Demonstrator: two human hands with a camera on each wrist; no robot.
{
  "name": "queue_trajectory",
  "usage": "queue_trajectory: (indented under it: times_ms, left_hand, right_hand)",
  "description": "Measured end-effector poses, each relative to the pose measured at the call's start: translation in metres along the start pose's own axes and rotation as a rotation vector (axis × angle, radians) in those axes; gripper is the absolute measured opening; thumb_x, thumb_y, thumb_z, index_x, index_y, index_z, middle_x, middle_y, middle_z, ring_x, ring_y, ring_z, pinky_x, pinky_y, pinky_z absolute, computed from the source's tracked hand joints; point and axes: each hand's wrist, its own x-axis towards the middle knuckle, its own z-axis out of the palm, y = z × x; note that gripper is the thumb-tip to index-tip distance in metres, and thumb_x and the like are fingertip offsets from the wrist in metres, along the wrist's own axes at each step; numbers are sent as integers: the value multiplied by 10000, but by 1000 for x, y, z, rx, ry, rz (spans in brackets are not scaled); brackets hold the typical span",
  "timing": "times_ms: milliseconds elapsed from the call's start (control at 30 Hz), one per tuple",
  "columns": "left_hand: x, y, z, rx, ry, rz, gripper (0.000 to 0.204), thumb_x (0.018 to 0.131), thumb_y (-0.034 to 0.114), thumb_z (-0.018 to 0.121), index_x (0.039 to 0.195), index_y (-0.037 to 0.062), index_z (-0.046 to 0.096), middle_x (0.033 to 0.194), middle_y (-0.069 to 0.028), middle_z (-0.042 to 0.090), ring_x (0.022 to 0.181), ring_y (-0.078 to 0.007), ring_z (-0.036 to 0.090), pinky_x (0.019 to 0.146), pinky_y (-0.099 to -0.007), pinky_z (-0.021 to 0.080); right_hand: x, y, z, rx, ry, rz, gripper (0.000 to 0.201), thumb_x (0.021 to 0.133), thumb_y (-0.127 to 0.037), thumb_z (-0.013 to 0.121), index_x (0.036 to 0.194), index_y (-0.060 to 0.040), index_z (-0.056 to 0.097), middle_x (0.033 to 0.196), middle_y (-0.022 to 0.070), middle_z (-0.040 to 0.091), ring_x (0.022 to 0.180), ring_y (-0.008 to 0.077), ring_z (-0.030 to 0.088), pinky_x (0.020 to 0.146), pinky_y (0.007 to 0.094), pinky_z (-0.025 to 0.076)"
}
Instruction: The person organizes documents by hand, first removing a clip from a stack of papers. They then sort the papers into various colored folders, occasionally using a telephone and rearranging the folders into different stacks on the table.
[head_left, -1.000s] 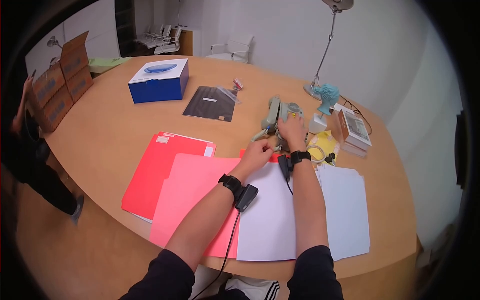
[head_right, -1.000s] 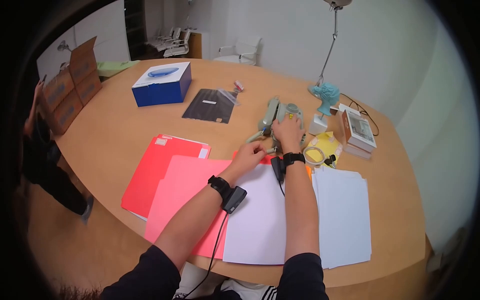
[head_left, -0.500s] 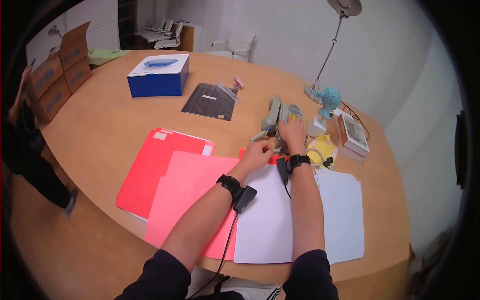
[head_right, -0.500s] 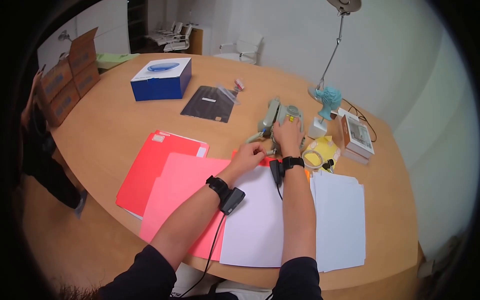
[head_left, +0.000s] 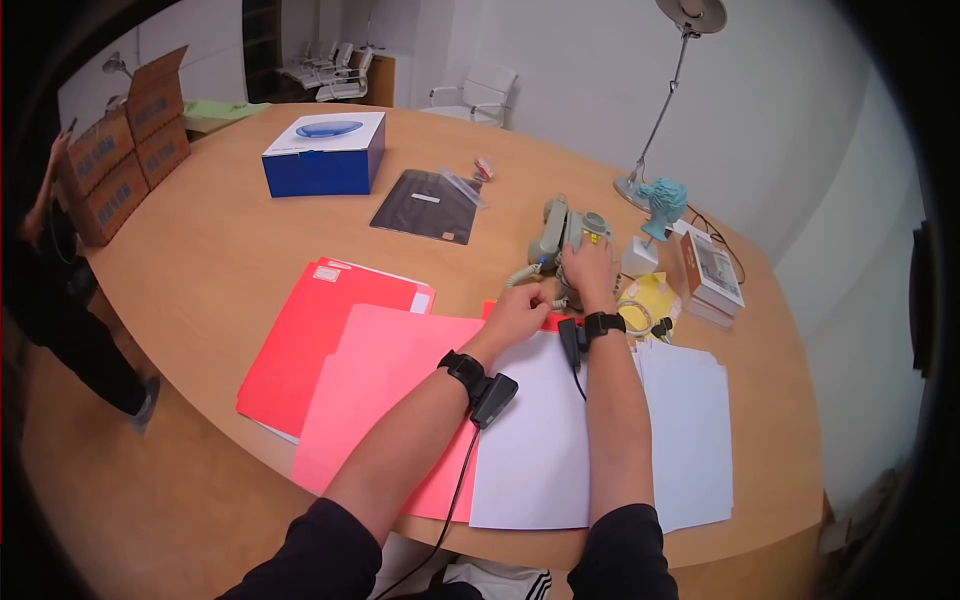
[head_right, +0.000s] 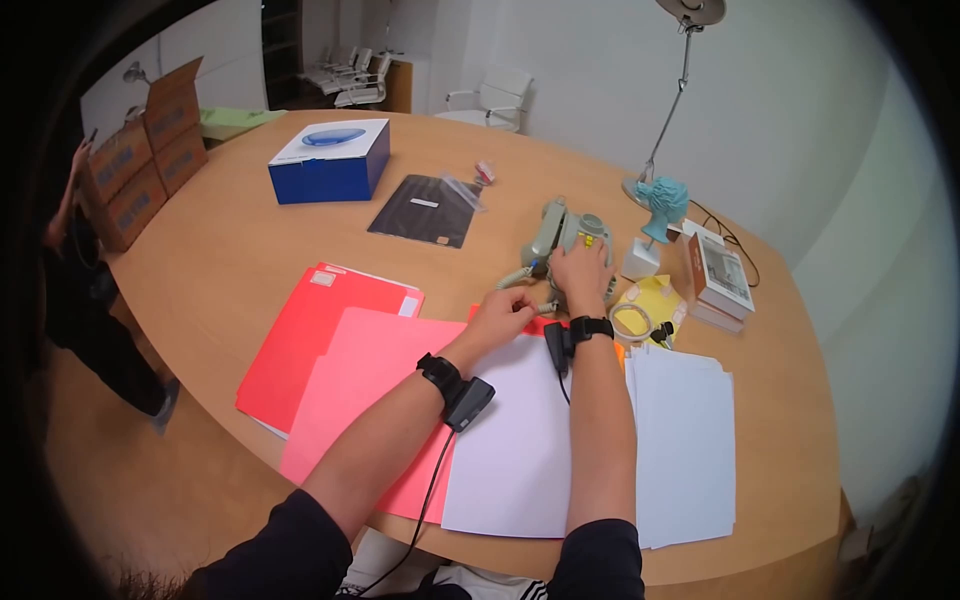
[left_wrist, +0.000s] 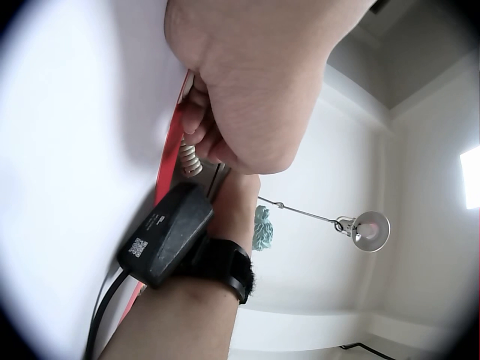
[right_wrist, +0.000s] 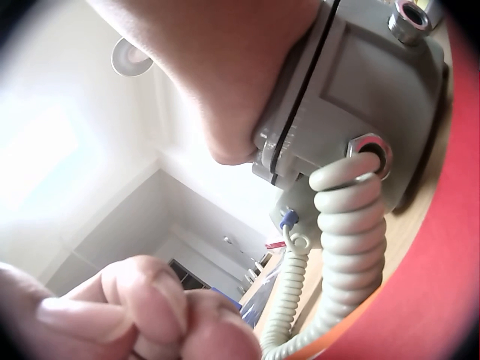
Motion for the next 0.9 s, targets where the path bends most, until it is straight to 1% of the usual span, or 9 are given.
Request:
queue_trajectory:
  times_ms: [100, 167, 200, 267, 333, 400, 633, 700, 900]
  left_hand:
    - [0, 0, 0, -26, -4, -6, 127, 853, 120, 621, 854, -3, 654, 680, -37, 617, 621, -104, 567, 571, -286, 460]
    - [-2, 4, -1, -28, 1, -40, 163, 824, 137, 612, 855, -13, 667, 696, -105, 656, 651, -190, 629, 632, -345, 504]
    - [-3, 5, -1, -28, -1, -46, 163, 824, 137, 612, 855, -13, 667, 696, -105, 656, 651, -190, 629, 632, -345, 504]
    - [-2, 5, -1, -23, -13, -27, 125, 852, 112, 611, 858, -5, 653, 682, -35, 618, 624, -103, 567, 572, -286, 460]
    - [-1, 4, -1, -20, -12, -28, 123, 852, 111, 610, 854, -5, 652, 681, -34, 616, 624, -101, 565, 572, -284, 459]
    - [-1, 3, 0, -17, -7, -26, 122, 852, 110, 610, 851, -5, 652, 679, -33, 614, 625, -99, 564, 572, -282, 457]
    - [0, 1, 1, -10, -11, -35, 116, 853, 105, 609, 849, -2, 654, 678, -27, 615, 626, -93, 563, 571, -276, 455]
    - [0, 0, 0, -3, -16, -36, 116, 854, 106, 610, 849, -1, 654, 680, -25, 615, 626, -93, 562, 572, -276, 455]
    - [0, 4, -1, -13, -39, -54, 111, 853, 104, 610, 845, 2, 651, 685, -26, 621, 627, -93, 565, 571, -274, 455]
  right_hand:
    - [0, 0, 1, 2, 5, 2, 586, 928, -431, 470, 1358, -38, 532, 1485, 251, 417, 1390, 376, 388, 1082, 635, 321]
    - [1, 3, 4, 14, 24, -7, 588, 926, -433, 469, 1357, -38, 534, 1485, 251, 417, 1392, 376, 385, 1083, 634, 320]
    - [-2, 2, 4, 24, 40, -17, 590, 925, -435, 469, 1355, -38, 536, 1484, 250, 418, 1393, 376, 383, 1084, 633, 320]
    - [-2, 2, 1, 33, 6, -8, 596, 922, -427, 477, 1374, -42, 522, 1498, 248, 400, 1406, 367, 366, 1087, 625, 311]
    - [-1, 3, -1, 41, -22, 0, 604, 919, -419, 485, 1394, -46, 509, 1511, 245, 383, 1418, 358, 349, 1090, 616, 302]
    - [0, 3, 1, 28, 6, -9, 584, 923, -437, 467, 1339, -36, 550, 1475, 246, 428, 1393, 376, 381, 1087, 623, 326]
    - [-1, 2, 0, 27, 32, -7, 575, 920, -434, 475, 1328, -37, 559, 1464, 243, 440, 1379, 376, 399, 1078, 622, 336]
    - [-2, 0, -4, 48, -20, 7, 585, 924, -413, 484, 1371, -38, 532, 1484, 250, 418, 1407, 362, 364, 1096, 608, 297]
    - [-4, -2, -11, 33, -77, 6, 617, 936, -419, 464, 1417, -33, 482, 1525, 260, 357, 1424, 361, 339, 1107, 614, 275]
